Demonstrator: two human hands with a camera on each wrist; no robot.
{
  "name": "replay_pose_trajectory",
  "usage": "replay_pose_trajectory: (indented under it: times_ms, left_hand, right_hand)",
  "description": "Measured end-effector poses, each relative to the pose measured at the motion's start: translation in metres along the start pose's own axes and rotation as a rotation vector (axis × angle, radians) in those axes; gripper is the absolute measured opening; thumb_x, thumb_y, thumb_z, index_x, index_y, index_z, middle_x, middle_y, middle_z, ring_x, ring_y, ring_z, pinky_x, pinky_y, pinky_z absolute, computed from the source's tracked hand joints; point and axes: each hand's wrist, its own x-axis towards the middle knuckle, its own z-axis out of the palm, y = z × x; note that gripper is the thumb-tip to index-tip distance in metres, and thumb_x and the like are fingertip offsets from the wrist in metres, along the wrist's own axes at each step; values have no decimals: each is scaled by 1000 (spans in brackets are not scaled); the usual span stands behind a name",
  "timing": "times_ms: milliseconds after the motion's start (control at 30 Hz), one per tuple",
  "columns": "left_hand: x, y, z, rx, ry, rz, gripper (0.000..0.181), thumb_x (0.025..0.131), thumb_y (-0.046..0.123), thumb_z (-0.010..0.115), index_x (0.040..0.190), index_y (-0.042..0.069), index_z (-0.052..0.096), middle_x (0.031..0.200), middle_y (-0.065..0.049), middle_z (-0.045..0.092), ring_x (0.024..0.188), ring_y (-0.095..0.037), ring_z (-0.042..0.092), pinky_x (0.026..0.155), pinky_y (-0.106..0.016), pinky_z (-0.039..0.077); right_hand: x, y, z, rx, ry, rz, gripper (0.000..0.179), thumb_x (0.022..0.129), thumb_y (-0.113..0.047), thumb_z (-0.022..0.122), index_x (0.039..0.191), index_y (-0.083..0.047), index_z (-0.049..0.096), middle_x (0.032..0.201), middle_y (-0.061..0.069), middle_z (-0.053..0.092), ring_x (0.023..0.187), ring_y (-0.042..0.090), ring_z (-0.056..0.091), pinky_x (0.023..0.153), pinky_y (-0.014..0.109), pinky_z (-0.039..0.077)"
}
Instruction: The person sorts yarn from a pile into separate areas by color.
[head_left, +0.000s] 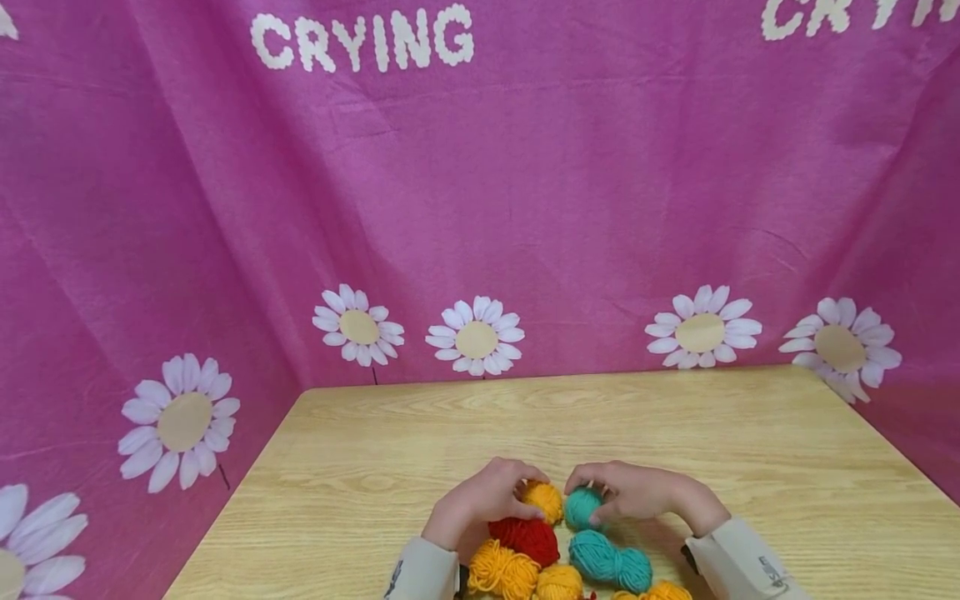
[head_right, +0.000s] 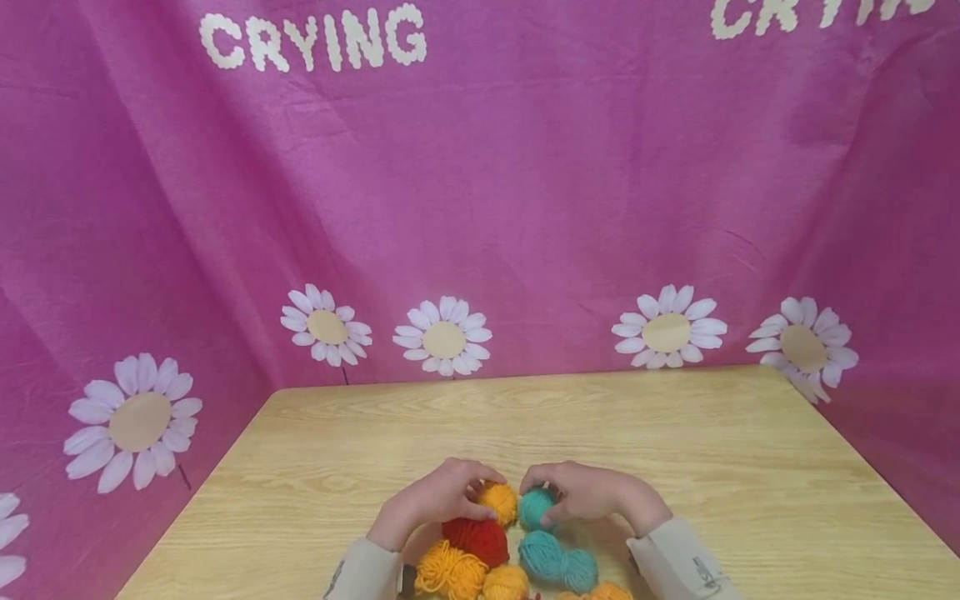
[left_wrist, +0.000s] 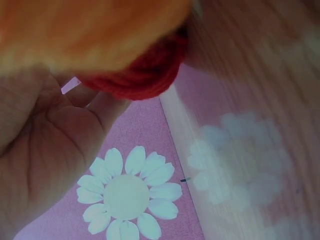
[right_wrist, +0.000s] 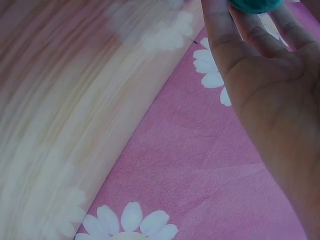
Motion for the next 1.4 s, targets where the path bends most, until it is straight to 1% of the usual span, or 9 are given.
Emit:
replay_pose_trajectory:
  times_ms: [133,300,533,767,900,1167,1400]
  left_hand:
    - [0,0,0,1,2,-10,41,85,24,76,125,15,67,114,2,70,85,0,58,78,-13,51]
    - [-2,1,0,-24,-3,-27,42,86,24,76,126,15,67,115,3,70,85,0,58,79,-13,51]
    - [-2,2,0,-31,-3,-38,42,86,23,75,126,16,66,116,2,70,86,-1,58,81,-14,51]
    - [-2,1,1,-63,-1,-54,41,85,20,76,125,15,67,112,2,70,84,-2,55,80,-14,51]
    - [-3,1,2,-70,-2,-60,40,86,19,75,125,16,67,113,3,69,84,-2,54,80,-15,50]
    - [-3,-1,4,-93,-4,-63,40,86,19,75,125,17,67,115,3,69,85,-2,54,81,-15,51]
    - [-3,-4,5,-98,-3,-64,40,86,18,74,125,17,67,114,4,68,85,-2,53,80,-15,50]
  right_hand:
    - [-1,2,-1,1,11,4,32,93,-22,67,123,-15,58,125,4,61,114,17,56,90,32,52]
    - [-4,5,-4,-26,31,3,33,93,-23,67,123,-12,57,124,4,61,114,17,57,90,33,52]
    - [-9,11,-13,-32,59,35,35,93,-25,66,124,-12,57,125,4,61,115,22,56,93,36,51]
    - [-17,21,-23,-49,108,30,34,94,-25,65,122,-10,56,120,4,61,109,16,54,93,36,50]
    - [-22,28,-28,-58,128,36,33,94,-25,65,122,-10,56,119,4,61,107,15,54,92,33,51]
    - [-34,44,-39,-53,162,44,37,95,-26,62,125,-6,54,121,9,60,107,14,55,90,28,51]
    - [-41,54,-47,-83,210,50,41,95,-27,63,126,-2,53,121,11,60,106,8,55,89,26,51]
